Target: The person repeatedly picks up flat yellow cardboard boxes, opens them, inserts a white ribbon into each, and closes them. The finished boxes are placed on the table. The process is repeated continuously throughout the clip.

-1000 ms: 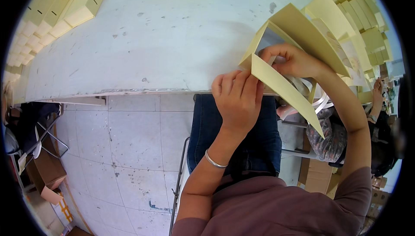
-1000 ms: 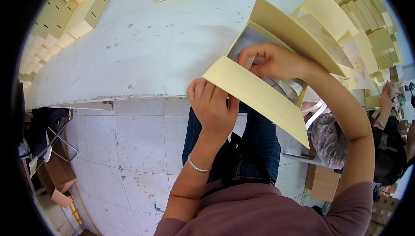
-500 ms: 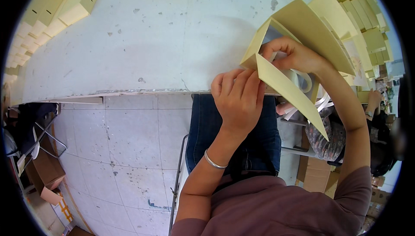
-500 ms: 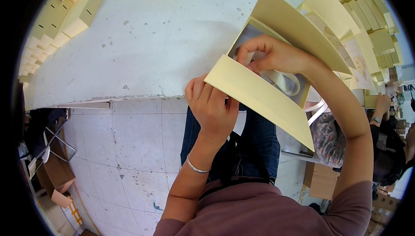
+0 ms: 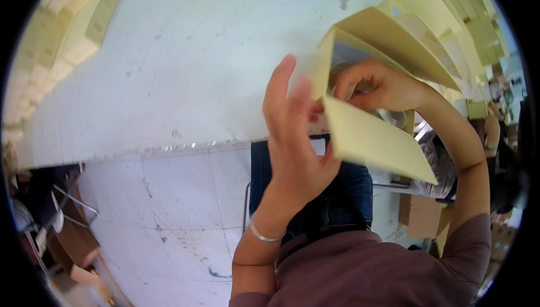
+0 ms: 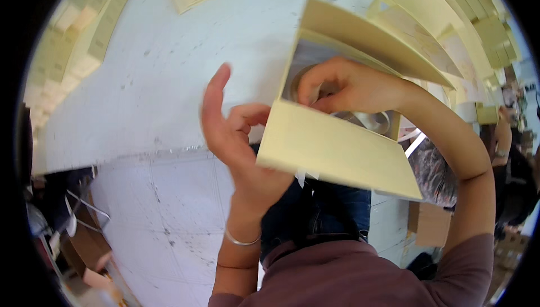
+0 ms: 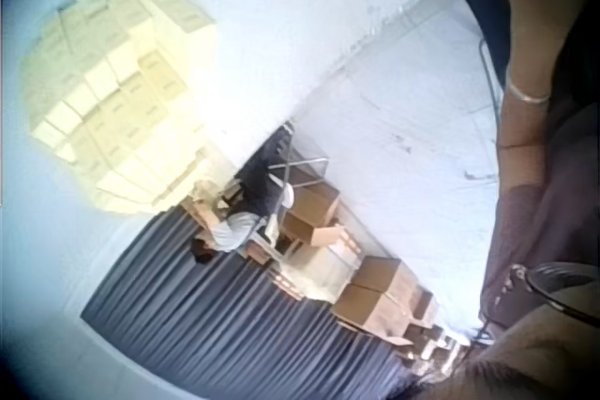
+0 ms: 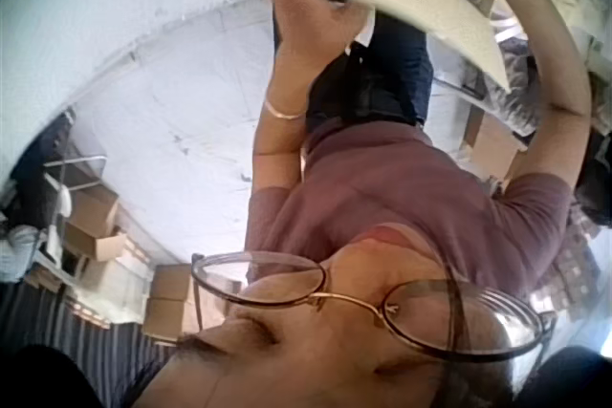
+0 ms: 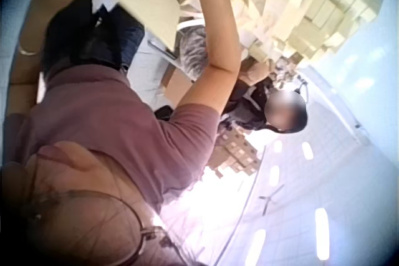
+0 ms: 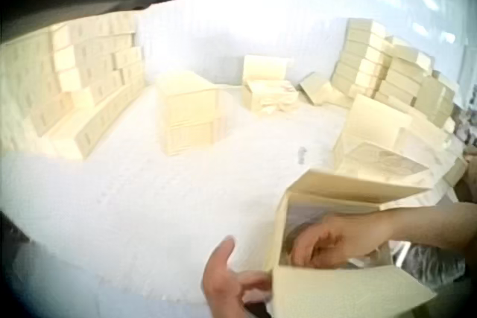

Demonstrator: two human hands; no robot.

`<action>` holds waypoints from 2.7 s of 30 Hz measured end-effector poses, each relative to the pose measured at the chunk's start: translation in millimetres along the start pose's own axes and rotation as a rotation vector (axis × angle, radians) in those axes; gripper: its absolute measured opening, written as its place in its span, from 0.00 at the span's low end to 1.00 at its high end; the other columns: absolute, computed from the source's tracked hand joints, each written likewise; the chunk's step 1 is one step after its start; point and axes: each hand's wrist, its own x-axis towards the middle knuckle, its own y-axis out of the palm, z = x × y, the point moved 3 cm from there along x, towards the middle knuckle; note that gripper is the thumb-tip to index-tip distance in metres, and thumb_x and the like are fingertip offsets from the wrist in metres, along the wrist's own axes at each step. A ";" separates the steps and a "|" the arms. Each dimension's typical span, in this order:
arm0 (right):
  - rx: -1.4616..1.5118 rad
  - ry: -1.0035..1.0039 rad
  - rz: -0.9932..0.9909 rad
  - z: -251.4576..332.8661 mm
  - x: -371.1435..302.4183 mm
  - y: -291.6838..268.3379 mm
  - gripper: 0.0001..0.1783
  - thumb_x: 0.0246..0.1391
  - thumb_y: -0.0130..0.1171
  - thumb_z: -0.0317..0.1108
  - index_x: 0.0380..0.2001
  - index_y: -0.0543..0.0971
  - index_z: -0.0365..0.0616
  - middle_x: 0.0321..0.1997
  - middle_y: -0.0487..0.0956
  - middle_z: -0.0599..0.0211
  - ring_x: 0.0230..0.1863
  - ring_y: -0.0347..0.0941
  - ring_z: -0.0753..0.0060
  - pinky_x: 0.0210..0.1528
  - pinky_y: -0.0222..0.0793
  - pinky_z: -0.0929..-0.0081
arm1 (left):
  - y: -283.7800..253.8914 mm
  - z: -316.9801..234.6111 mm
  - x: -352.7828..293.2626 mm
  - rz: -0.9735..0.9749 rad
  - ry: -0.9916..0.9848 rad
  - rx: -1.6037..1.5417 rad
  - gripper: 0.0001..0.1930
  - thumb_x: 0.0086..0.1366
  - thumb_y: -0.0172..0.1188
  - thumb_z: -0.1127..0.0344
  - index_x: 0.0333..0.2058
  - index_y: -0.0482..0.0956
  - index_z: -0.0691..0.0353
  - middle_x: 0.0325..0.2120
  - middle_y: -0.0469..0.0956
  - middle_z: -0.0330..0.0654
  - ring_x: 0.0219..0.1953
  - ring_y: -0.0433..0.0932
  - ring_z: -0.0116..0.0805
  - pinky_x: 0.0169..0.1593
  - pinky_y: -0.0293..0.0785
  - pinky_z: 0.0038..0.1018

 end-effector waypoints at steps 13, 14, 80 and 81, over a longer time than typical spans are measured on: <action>-0.364 -0.038 -0.318 28.2 -49.0 13.2 0.02 0.51 0.52 0.27 0.29 0.72 0.40 0.28 0.72 0.65 0.29 0.66 0.72 0.34 0.64 0.74 | -10.8 4.3 -33.2 0.464 0.022 0.102 0.18 0.48 0.62 0.71 0.41 0.76 0.64 0.36 0.77 0.44 0.36 0.77 0.37 0.35 0.73 0.26; -0.379 -0.031 -0.318 27.8 -55.7 14.5 0.02 0.51 0.52 0.27 0.29 0.72 0.40 0.28 0.72 0.65 0.29 0.66 0.72 0.34 0.64 0.74 | -9.4 2.4 -33.7 0.478 0.020 0.094 0.18 0.48 0.62 0.71 0.41 0.76 0.64 0.36 0.77 0.44 0.36 0.77 0.37 0.35 0.73 0.26; -0.465 -0.051 0.010 15.7 -26.7 23.0 0.08 0.52 0.52 0.28 0.37 0.74 0.41 0.34 0.75 0.64 0.37 0.70 0.72 0.38 0.65 0.76 | -14.2 4.9 -34.7 0.520 0.059 0.185 0.12 0.54 0.59 0.68 0.38 0.74 0.65 0.38 0.73 0.49 0.36 0.75 0.37 0.42 0.73 0.27; -0.429 -0.042 0.042 19.1 -20.0 19.3 0.08 0.52 0.52 0.28 0.37 0.74 0.41 0.34 0.75 0.64 0.37 0.70 0.72 0.38 0.65 0.76 | -13.8 5.4 -29.5 0.494 0.034 0.207 0.12 0.54 0.59 0.68 0.38 0.74 0.65 0.38 0.73 0.49 0.36 0.75 0.37 0.42 0.73 0.27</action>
